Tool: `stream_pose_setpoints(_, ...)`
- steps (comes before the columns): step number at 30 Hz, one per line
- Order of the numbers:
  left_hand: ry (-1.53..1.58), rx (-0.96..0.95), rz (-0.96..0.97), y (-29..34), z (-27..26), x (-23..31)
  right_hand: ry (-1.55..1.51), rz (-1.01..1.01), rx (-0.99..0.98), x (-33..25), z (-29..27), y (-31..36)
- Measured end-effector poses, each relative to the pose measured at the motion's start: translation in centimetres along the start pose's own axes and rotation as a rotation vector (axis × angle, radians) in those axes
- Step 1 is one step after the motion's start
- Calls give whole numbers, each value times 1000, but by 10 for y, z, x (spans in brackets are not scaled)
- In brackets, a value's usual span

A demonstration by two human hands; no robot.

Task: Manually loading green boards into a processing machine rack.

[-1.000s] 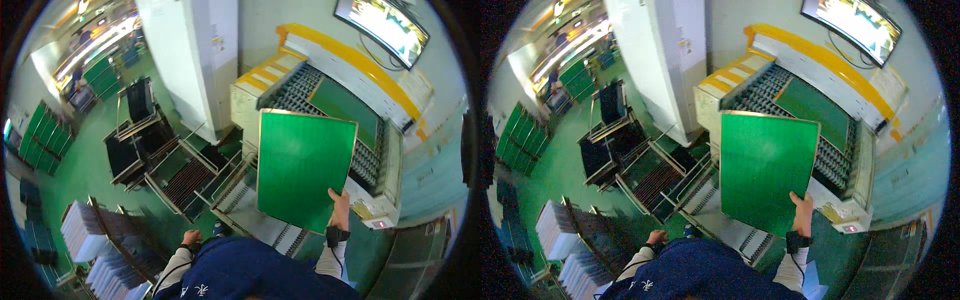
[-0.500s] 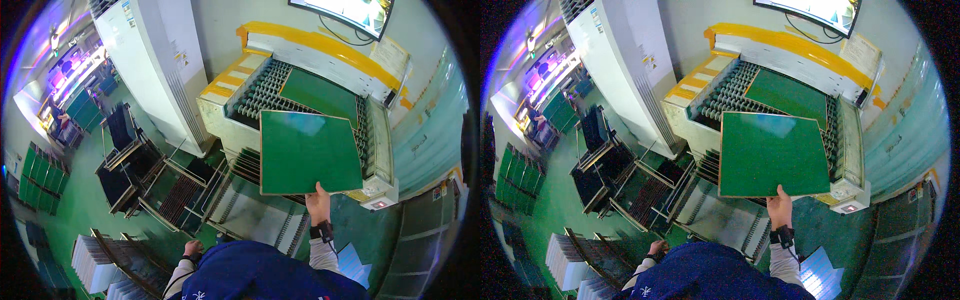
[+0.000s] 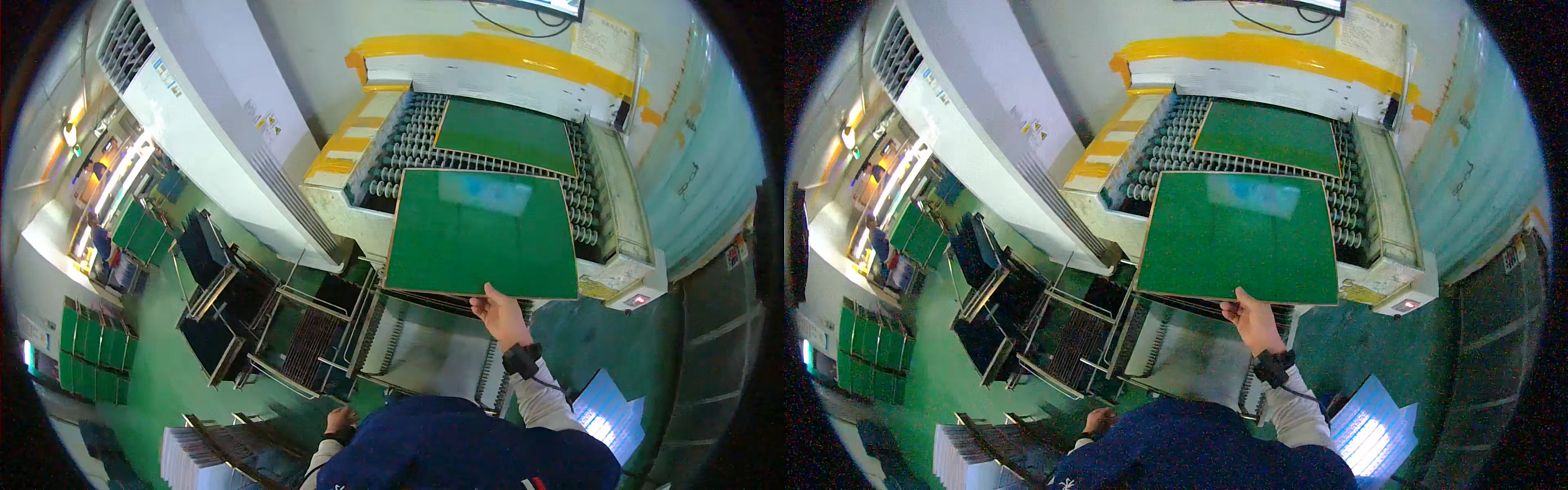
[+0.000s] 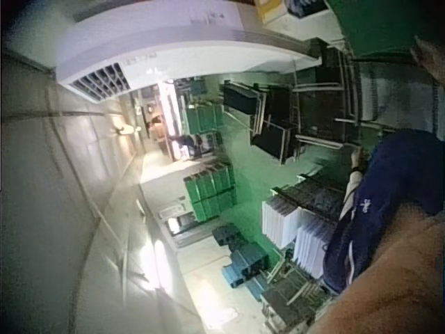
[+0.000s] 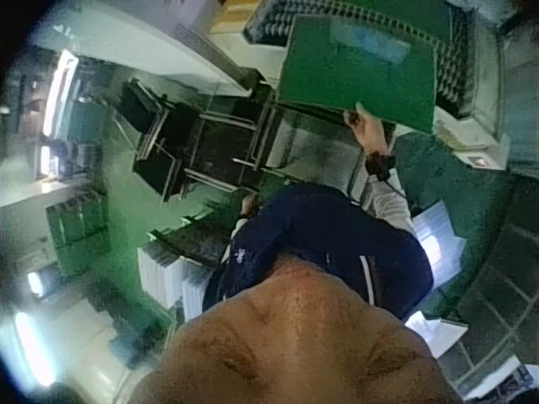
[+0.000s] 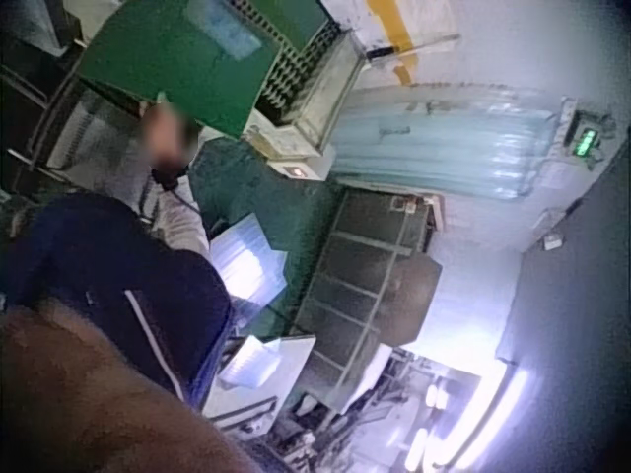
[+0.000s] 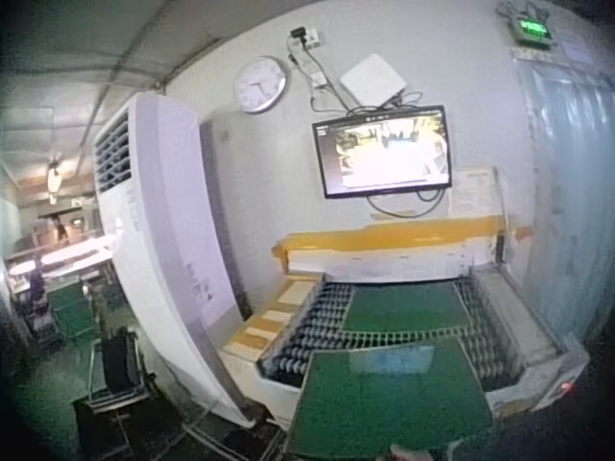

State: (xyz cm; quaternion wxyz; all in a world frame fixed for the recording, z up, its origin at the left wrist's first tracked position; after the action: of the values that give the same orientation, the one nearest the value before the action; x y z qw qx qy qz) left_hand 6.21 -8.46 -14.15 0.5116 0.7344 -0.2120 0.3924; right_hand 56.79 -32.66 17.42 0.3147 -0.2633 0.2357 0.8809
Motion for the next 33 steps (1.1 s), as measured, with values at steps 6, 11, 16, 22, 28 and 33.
stream_pose_setpoints(6,-175,-16,-10,15,19,78,-64,-28,39,-3,-12,-22)
stream_pose_setpoints(11,-908,-32,68,22,26,109,-45,-42,32,-6,-17,-39)
stream_pose_setpoints(16,-742,-13,77,29,20,96,-67,-50,37,-9,-16,-51)
stream_pose_setpoints(22,-533,-49,15,38,32,125,-72,-56,45,-16,-13,-56)
stream_pose_setpoints(28,284,113,-294,35,37,121,-88,-65,56,-17,-15,-62)
stream_pose_setpoints(33,328,152,-386,42,41,139,-81,-51,49,-19,-19,-69)
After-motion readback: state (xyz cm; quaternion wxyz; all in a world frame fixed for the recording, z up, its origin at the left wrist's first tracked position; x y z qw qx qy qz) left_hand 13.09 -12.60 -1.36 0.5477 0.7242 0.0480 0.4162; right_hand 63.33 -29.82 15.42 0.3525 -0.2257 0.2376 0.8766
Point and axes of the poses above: each hand's wrist, its own y-axis away from the middle knuckle, its own z-axis out of the palm, x = y × z, the point moved 3 cm from there along -y, towards the middle knuckle, and after that the axes turned 12 degrees about -x, right-handed, at the moved point
